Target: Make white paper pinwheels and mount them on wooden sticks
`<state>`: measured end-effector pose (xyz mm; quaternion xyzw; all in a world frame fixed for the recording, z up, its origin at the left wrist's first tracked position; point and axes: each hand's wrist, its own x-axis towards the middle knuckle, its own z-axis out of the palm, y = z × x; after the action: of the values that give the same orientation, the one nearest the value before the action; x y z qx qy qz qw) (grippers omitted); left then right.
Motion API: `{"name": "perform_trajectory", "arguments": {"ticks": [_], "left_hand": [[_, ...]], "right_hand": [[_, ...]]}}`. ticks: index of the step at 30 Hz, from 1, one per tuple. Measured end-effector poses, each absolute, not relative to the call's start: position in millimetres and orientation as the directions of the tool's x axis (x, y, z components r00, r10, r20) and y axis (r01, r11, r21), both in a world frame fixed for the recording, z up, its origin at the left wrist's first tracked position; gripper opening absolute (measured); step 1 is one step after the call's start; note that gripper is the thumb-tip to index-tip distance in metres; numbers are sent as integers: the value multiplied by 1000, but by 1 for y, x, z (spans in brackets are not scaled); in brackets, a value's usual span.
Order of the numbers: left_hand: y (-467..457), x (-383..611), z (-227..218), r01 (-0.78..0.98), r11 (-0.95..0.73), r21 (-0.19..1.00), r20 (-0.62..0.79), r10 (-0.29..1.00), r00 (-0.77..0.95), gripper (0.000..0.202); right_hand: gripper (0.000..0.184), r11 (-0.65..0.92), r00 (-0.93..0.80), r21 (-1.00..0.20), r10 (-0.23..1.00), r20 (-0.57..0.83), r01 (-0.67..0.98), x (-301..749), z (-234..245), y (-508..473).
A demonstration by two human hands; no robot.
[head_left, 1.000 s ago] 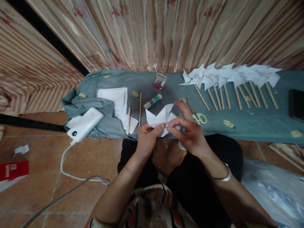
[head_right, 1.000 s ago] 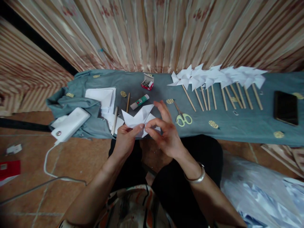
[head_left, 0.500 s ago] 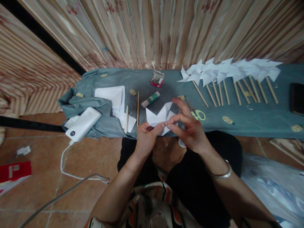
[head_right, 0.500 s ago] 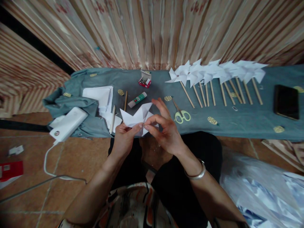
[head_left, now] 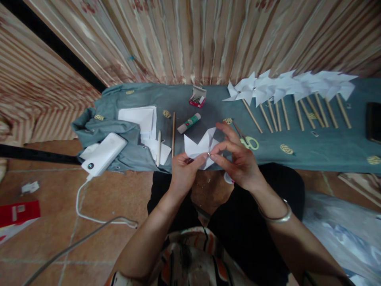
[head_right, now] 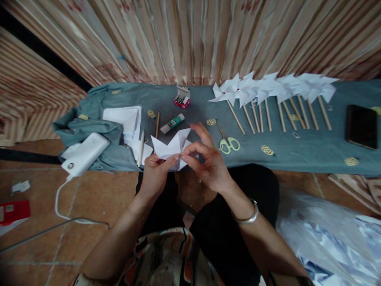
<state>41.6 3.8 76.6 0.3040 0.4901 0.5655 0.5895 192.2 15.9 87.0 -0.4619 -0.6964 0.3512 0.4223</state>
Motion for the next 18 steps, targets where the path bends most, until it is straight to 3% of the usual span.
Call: {"name": "perform_trajectory", "arguments": {"ticks": [18], "left_hand": [[3,41,77,-356,176,918,-232,965,-120,19]], "right_hand": [[10,320,-223,-882,941,255,346,192,87,16]]}}
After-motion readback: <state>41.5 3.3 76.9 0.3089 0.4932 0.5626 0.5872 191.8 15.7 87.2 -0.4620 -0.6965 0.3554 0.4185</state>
